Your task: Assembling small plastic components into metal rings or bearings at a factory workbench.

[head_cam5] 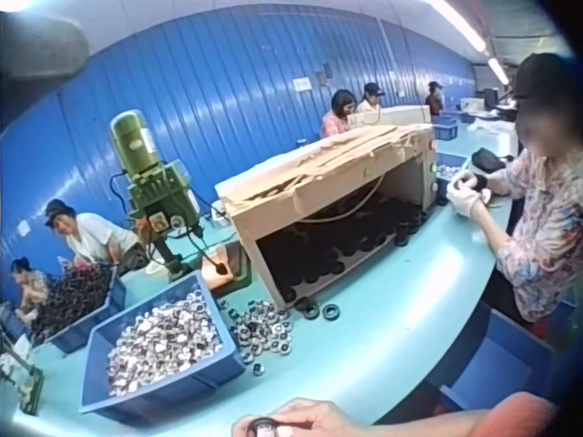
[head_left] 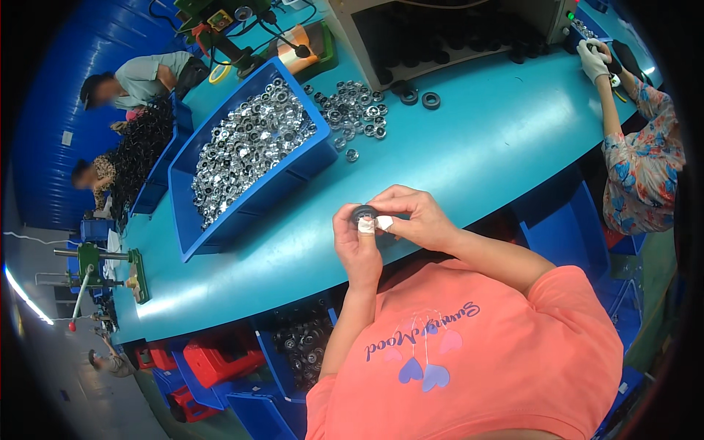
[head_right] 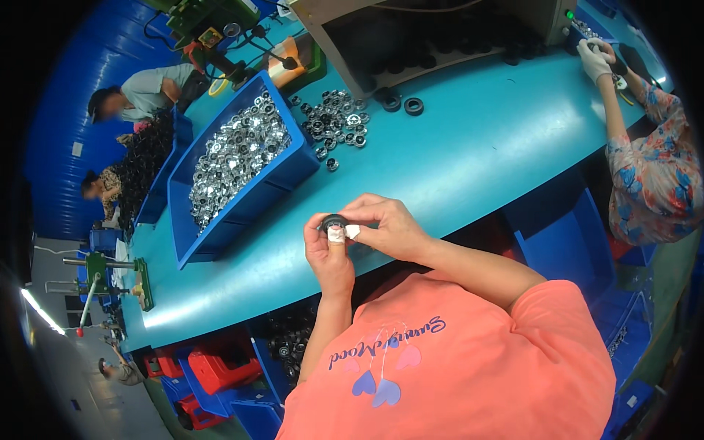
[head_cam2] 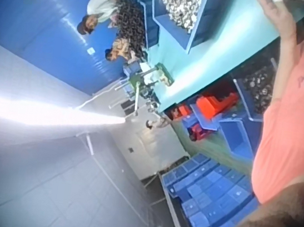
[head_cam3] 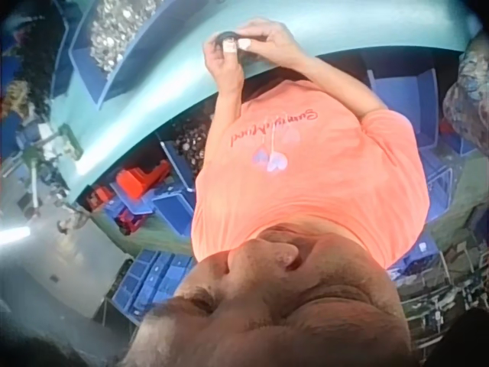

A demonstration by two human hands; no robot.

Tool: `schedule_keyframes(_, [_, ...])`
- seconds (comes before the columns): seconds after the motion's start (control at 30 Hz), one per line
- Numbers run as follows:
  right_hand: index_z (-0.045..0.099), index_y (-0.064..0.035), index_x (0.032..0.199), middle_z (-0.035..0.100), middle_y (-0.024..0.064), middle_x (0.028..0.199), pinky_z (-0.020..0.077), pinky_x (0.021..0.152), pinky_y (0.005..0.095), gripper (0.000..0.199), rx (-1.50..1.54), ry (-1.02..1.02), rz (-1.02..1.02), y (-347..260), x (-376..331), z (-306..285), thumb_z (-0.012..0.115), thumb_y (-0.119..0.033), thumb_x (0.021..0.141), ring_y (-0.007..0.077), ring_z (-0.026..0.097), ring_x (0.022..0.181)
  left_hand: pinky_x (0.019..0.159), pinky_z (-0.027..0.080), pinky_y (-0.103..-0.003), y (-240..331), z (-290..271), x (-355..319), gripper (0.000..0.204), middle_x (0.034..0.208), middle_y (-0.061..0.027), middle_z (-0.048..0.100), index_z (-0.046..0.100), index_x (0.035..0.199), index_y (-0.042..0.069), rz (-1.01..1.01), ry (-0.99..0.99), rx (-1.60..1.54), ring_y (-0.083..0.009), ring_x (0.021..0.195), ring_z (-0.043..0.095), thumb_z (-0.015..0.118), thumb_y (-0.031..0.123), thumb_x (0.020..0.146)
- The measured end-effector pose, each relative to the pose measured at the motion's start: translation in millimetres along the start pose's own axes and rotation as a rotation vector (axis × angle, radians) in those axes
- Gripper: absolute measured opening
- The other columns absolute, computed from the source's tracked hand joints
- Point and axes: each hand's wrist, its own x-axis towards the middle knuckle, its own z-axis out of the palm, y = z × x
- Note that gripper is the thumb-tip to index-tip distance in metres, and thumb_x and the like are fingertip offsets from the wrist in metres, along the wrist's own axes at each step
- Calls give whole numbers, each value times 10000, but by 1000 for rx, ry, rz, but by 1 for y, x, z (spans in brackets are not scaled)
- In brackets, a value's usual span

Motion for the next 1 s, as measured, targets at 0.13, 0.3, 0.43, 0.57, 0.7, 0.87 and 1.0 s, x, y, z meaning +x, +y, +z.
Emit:
schedule_keyframes(0.13, [766, -67, 1227, 675, 69, 1176, 585, 687, 262, 294, -83, 51, -185, 18, -3, 3, 731, -88, 935, 136, 686, 953, 654, 473, -220, -1, 2, -4, 216, 1013, -30, 630, 571, 1252, 53, 62, 19, 144, -79, 802, 585, 625, 98, 1048])
schedule_keyframes(0.3, [756, -58, 1247, 682, 77, 1158, 585, 679, 265, 330, -90, 60, -21, 4, 4, 4, 738, -69, 918, 141, 696, 923, 641, 495, -243, 3, -2, 3, 251, 967, -40, 663, 603, 1277, 20, -30, 33, 202, -78, 726, 580, 609, 154, 1065])
schedule_keyframes(0.43, [766, -61, 1218, 695, 74, 1025, 573, 633, 294, 306, -8, 80, 50, -2, 7, 6, 734, -93, 916, 151, 713, 870, 658, 518, -234, 10, -12, 10, 281, 1002, -42, 679, 624, 1320, 8, -82, -39, 173, -88, 761, 615, 580, 134, 1073])
schedule_keyframes(0.57, [758, -59, 1237, 709, 55, 1046, 578, 552, 253, 322, -310, 108, -283, 23, 9, 9, 736, -104, 919, 118, 695, 867, 656, 530, -234, 6, -18, 13, 325, 1023, -49, 686, 614, 1378, 12, -68, -18, 378, -97, 781, 633, 563, 120, 1076])
schedule_keyframes(0.7, [734, -77, 1290, 728, 56, 1047, 586, 589, 252, 355, -48, 45, 189, 3, 17, 2, 724, -107, 936, 113, 692, 857, 662, 564, -243, 7, -21, 19, 383, 1056, -61, 691, 560, 1445, 19, -190, -76, 241, -99, 776, 649, 561, 89, 1068])
schedule_keyframes(0.87, [700, -13, 1293, 747, 91, 1021, 605, 643, 279, 352, 151, 17, 322, 12, 26, -11, 649, -42, 946, 137, 717, 843, 751, 607, -282, 6, -12, 14, 536, 1221, -107, 665, 445, 1543, 18, -176, -179, 168, -153, 975, 688, 604, 51, 1033])
schedule_keyframes(1.0, [695, 6, 1286, 748, 102, 1021, 611, 684, 286, 351, 104, 87, 326, 17, 25, -9, 619, -10, 944, 151, 730, 871, 770, 605, -286, 1, -4, 5, 549, 1202, -109, 680, 446, 1544, 22, 30, -167, 558, -163, 986, 697, 609, 23, 1020])
